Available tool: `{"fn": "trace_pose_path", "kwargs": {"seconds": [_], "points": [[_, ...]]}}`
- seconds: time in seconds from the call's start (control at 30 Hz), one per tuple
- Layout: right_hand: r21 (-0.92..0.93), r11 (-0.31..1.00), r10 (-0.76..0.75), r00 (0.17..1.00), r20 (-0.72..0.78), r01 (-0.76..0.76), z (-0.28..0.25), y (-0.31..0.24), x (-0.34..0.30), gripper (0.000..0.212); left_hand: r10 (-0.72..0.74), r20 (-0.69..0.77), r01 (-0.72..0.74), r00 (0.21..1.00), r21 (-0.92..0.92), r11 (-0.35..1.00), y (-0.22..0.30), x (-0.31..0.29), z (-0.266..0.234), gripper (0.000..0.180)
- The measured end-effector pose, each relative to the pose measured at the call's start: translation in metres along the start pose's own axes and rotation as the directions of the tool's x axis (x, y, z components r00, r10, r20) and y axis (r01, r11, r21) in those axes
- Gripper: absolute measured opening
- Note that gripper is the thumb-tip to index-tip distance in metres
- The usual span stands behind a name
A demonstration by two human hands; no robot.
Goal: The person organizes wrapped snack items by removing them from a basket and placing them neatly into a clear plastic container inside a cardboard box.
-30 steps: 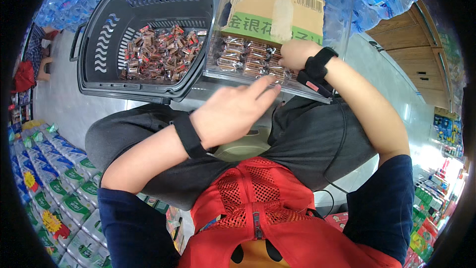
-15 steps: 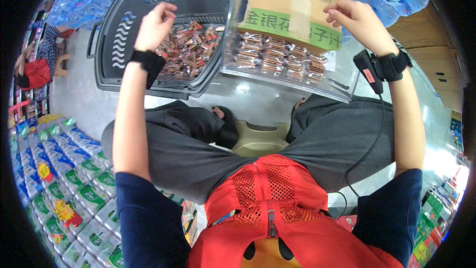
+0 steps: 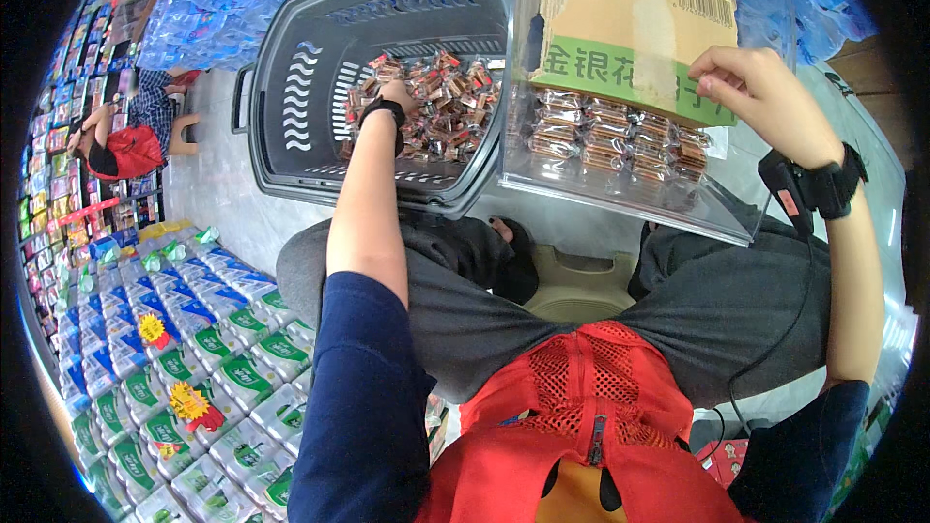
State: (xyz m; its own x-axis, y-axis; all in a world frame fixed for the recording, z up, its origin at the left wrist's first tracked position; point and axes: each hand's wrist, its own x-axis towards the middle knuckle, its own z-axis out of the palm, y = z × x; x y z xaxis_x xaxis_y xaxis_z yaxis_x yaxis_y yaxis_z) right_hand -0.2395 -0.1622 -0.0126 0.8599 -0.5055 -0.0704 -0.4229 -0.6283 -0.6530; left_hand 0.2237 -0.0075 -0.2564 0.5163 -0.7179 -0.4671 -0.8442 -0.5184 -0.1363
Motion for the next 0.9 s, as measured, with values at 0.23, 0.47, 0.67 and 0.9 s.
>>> {"fn": "trace_pose_path", "kwargs": {"seconds": [0.23, 0.47, 0.67, 0.9], "points": [[-0.029, 0.996, -0.079, 0.994, 0.074, 0.082, 0.003, 0.001, -0.010, 0.013, 0.183, 0.413, -0.267, 0.892, 0.155, 0.951, 0.047, 0.025, 0.047, 0.035], [-0.158, 0.979, -0.113, 0.988, 0.104, 0.128, -0.005, 0.004, -0.010, 0.014, 0.219, 0.457, -0.315, 0.862, 0.145, 0.938, 0.068, 0.019, 0.076, 0.035], [-0.140, 0.976, -0.157, 0.985, 0.077, 0.167, -0.015, 0.003, -0.005, 0.016, 0.141, 0.430, -0.238, 0.892, 0.180, 0.954, 0.051, 0.039, 0.077, 0.035], [-0.277, 0.961, 0.103, 0.950, 0.294, -0.018, -0.040, -0.023, -0.001, 0.017, 0.057, 0.404, -0.160, 0.913, 0.226, 0.961, 0.030, 0.063, 0.073, 0.035]]}}
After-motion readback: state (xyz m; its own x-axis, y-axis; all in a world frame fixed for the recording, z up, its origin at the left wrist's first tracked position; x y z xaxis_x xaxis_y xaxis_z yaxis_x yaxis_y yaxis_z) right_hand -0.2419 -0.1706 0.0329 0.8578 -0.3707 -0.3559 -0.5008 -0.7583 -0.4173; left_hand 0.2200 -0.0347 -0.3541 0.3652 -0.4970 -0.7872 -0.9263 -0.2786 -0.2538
